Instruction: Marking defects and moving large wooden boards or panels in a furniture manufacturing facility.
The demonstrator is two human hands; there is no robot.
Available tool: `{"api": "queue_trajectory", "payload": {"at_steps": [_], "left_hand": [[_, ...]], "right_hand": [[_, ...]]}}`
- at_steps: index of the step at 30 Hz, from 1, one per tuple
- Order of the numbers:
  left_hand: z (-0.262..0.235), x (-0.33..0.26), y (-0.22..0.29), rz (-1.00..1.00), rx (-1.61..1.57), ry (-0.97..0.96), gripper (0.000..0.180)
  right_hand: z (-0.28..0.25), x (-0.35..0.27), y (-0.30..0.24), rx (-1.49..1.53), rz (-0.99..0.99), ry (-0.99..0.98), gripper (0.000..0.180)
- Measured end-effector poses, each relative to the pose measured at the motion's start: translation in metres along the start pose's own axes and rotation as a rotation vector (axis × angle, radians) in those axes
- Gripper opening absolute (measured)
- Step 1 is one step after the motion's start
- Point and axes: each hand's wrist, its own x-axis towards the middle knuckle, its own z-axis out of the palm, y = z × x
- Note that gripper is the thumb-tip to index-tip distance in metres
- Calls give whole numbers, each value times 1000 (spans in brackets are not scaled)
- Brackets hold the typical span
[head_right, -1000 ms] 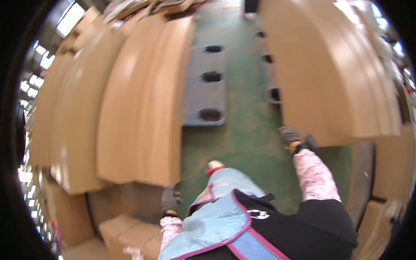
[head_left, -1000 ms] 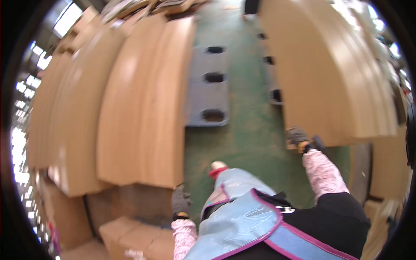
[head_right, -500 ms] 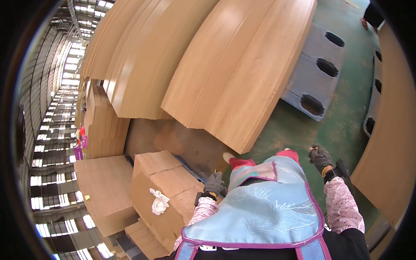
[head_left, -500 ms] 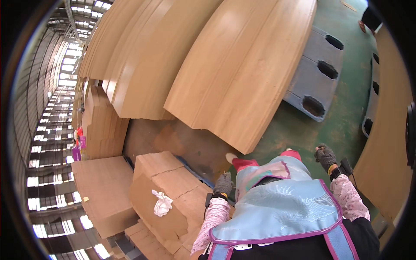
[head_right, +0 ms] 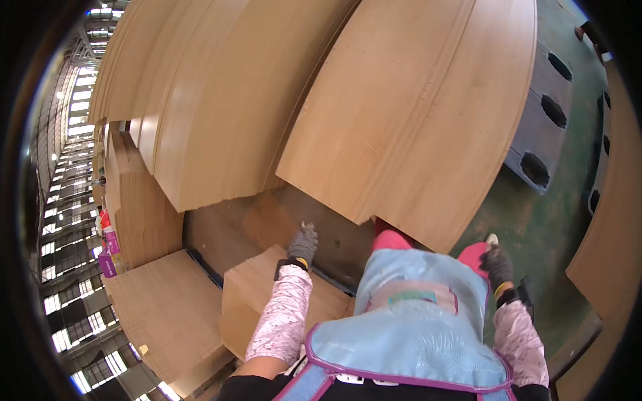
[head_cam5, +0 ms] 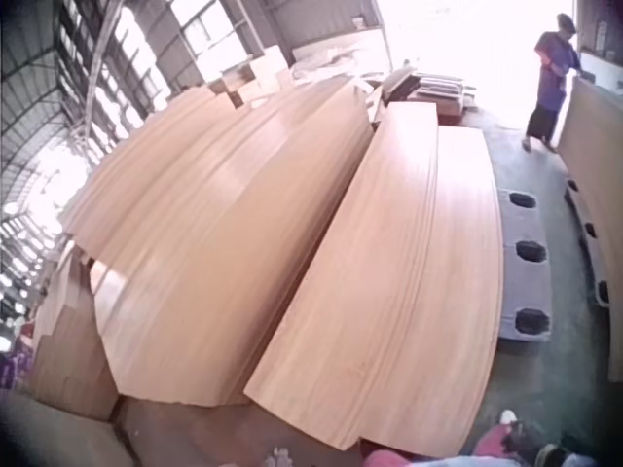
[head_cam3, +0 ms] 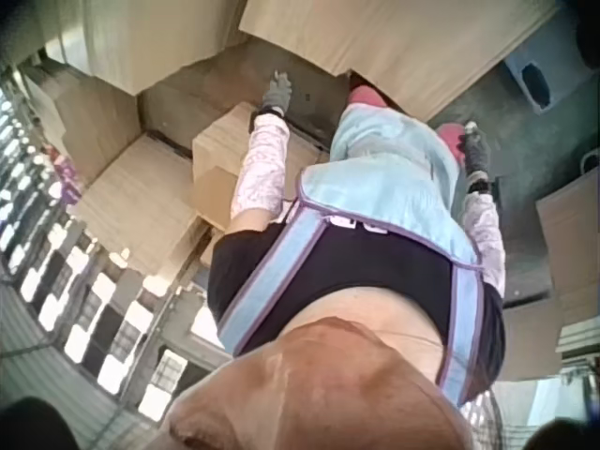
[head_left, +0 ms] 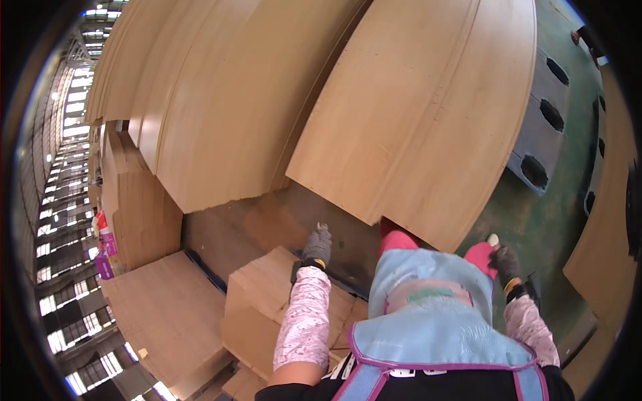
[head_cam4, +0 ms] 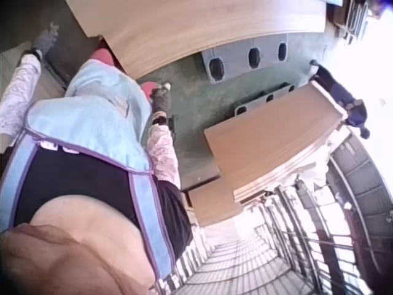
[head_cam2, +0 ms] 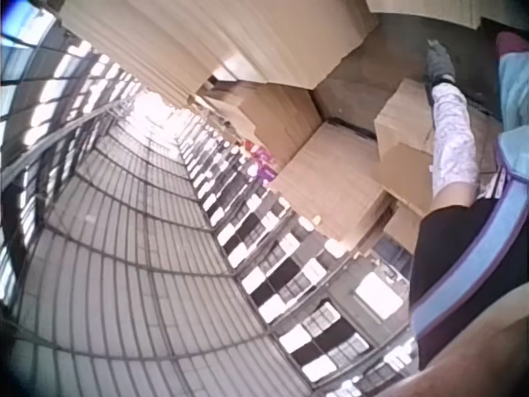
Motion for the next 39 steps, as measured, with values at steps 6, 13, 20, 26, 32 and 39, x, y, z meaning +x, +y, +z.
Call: {"api": "queue_trajectory", "payload": {"at_steps": [6, 13, 20, 26, 32, 39], "left_hand": [[-77, 85, 110, 289, 627, 345, 43], [-75, 162, 134, 564, 754, 415, 44], [-68, 188, 104, 462, 746, 482, 42], [-69, 178, 92, 638, 808, 584, 40], [-114, 234, 87, 176, -298, 315, 38], [-243, 274, 46, 593, 857, 589, 43]], "right_hand": [[161, -58, -122, -10, -119, -120, 26], [264, -21, -185, -5, -152, -225, 16], [320, 0, -185, 118, -47, -142, 23], [349, 23, -151, -28, -145, -153, 32], [354, 23, -168, -74, -223, -229, 31], [363, -6, -200, 7, -290, -354, 40]]}}
